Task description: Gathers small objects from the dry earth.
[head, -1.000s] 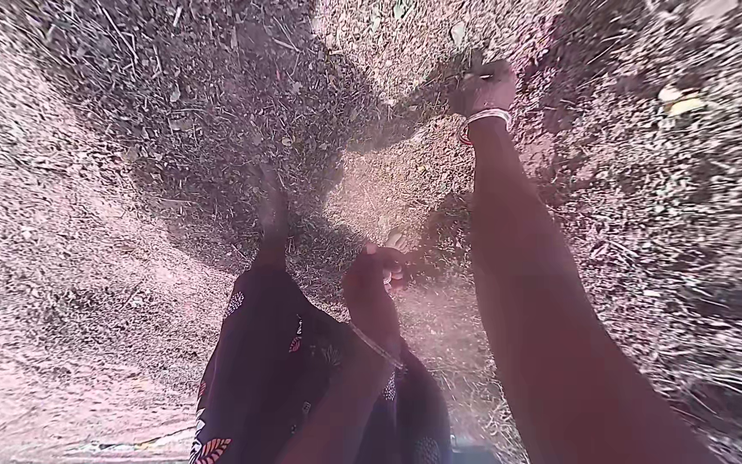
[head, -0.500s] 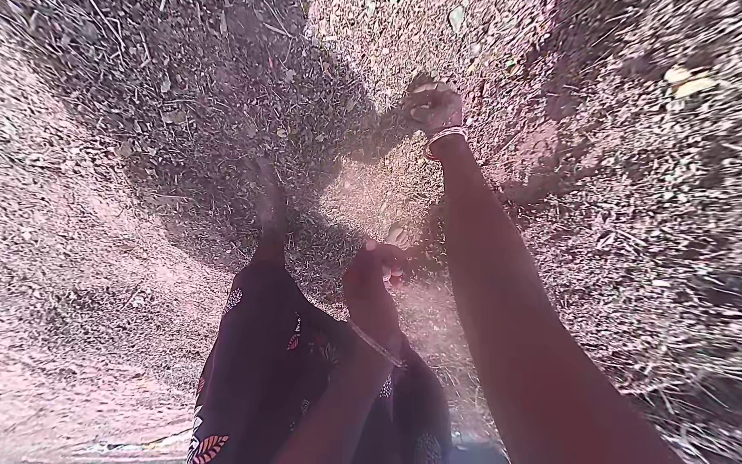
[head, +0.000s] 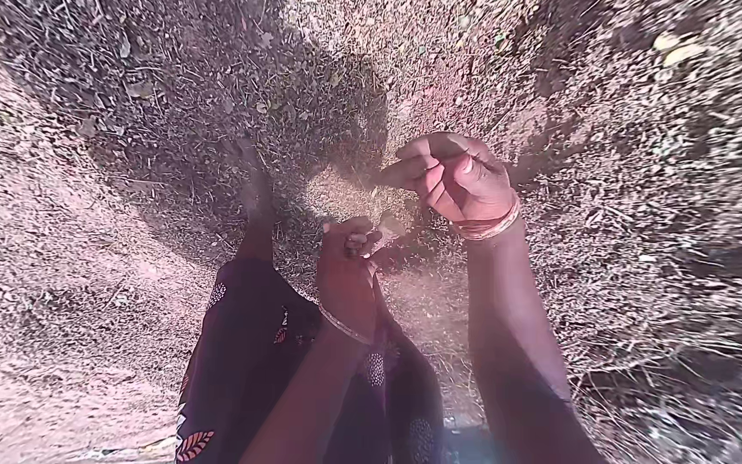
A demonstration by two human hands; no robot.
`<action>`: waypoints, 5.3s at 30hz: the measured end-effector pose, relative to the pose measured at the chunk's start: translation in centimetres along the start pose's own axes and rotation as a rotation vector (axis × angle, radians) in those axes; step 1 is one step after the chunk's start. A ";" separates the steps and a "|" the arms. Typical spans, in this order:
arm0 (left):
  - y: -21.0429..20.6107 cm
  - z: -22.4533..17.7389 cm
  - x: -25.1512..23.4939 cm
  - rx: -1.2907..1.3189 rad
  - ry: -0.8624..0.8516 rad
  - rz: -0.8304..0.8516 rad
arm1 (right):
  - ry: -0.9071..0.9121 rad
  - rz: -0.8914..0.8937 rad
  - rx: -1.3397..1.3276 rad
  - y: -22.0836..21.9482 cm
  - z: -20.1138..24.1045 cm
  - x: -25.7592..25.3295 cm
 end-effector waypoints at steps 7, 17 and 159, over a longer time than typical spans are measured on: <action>-2.1 1.0 0.9 0.097 0.086 0.291 | -0.378 -1.194 1.256 22.8 2.5 2.7; -3.8 1.6 1.6 0.301 0.160 0.559 | -0.372 -0.268 1.019 12.7 -8.8 -2.9; -1.5 2.9 0.6 -0.211 0.012 0.063 | -0.806 -0.523 1.293 19.1 -8.3 3.6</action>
Point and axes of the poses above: each hand's wrist, its own x-axis away from the middle knuckle, its own y-axis out of the back of the hand, z = x × y, the point moved 10 cm from there along -x, towards the middle knuckle, and after that the axes turned 3 degrees about -x, right-handed, at the moved point
